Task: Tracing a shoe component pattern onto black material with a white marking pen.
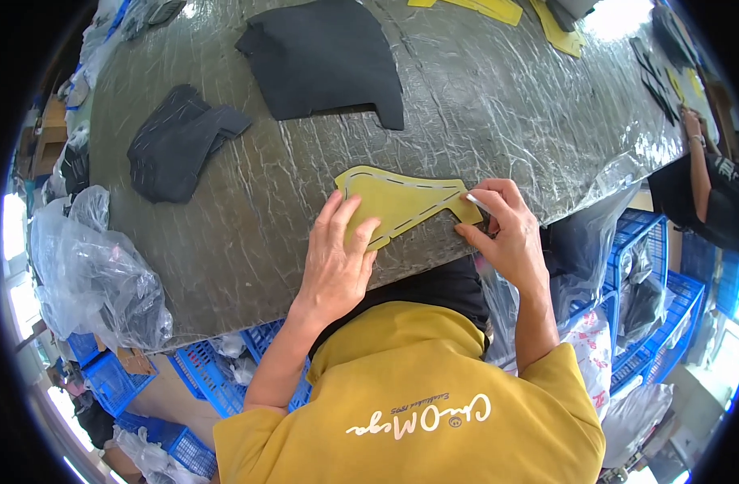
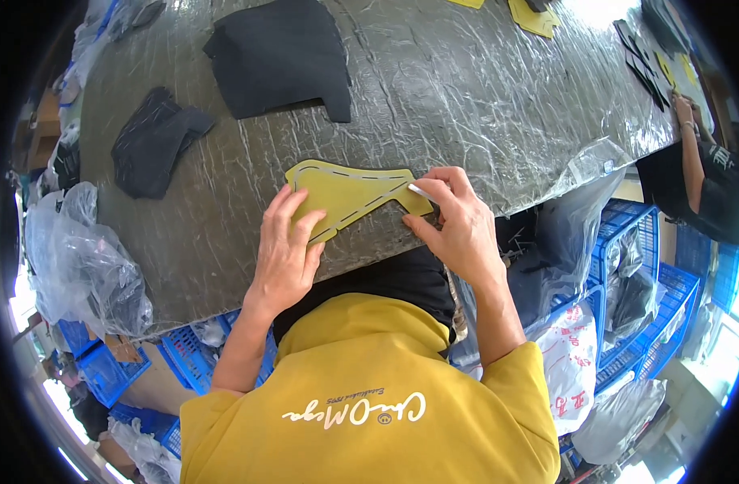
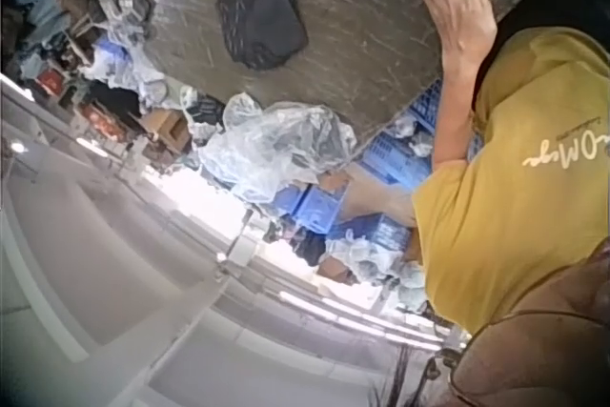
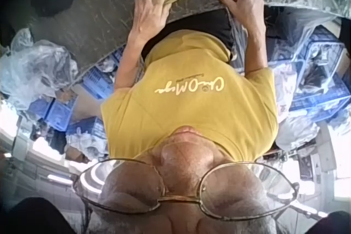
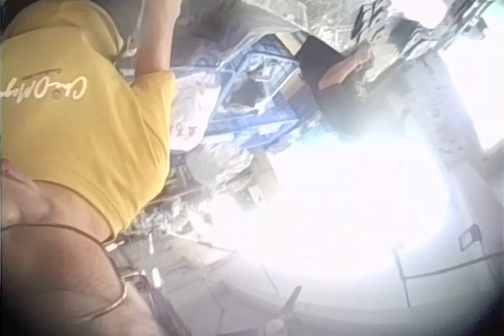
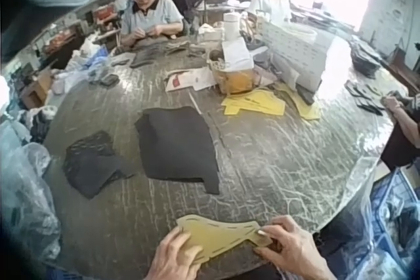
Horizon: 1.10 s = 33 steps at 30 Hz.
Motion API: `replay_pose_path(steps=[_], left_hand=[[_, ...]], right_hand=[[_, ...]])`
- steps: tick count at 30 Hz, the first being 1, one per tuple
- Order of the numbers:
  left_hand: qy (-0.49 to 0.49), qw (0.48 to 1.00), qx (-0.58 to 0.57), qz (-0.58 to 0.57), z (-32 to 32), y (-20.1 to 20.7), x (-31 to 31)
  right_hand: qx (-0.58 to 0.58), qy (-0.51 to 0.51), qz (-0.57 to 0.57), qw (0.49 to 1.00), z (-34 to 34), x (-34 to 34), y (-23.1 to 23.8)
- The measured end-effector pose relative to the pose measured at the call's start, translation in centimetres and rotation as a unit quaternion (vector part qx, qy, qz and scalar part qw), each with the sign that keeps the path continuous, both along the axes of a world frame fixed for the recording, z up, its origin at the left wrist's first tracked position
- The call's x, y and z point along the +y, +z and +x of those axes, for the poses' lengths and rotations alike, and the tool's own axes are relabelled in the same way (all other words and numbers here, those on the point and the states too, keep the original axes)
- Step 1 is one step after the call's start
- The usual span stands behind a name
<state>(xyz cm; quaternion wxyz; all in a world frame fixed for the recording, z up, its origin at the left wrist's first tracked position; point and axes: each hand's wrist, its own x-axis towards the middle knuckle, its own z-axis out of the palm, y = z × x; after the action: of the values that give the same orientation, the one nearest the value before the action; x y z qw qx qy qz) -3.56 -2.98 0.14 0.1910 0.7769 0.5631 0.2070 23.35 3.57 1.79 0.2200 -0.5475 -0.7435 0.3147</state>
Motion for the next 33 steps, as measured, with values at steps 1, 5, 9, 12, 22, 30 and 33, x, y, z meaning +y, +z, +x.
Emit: replay_pose_path(steps=[1, 5, 9, 12, 22, 30, 33], left_hand=[[0.005, 1.000, 0.001, 0.003, 0.0, 0.0, 0.0], [-0.009, 1.000, 0.003, 0.018, 0.1, -0.2, 0.4], [-0.027, 0.999, 0.010, 0.021, 0.0, -0.3, 0.7], [-0.033, 0.999, 0.028, 0.018, 0.1, -0.2, 0.7], [-0.047, 0.993, 0.090, 0.064, 0.1, -1.1, 2.9], [-0.034, 0.989, 0.111, 0.097, 0.6, -1.5, 2.8], [-0.032, 0.987, 0.118, 0.109, 0.5, -1.5, 2.6]], right_hand=[[-0.001, -0.002, -0.001, 1.000, 0.1, 0.0, -0.1], [0.009, -0.011, -0.016, 1.000, 0.4, 0.1, -0.7], [0.010, -0.013, -0.016, 1.000, 0.4, 0.1, -0.9], [0.000, -0.014, -0.012, 1.000, 0.1, 0.1, -0.7], [-0.002, -0.047, 0.048, 0.998, -1.0, 2.5, -1.5], [0.005, -0.047, 0.040, 0.998, -0.8, 2.5, -1.8], [0.001, -0.032, 0.032, 0.999, -1.0, 2.7, -1.6]])
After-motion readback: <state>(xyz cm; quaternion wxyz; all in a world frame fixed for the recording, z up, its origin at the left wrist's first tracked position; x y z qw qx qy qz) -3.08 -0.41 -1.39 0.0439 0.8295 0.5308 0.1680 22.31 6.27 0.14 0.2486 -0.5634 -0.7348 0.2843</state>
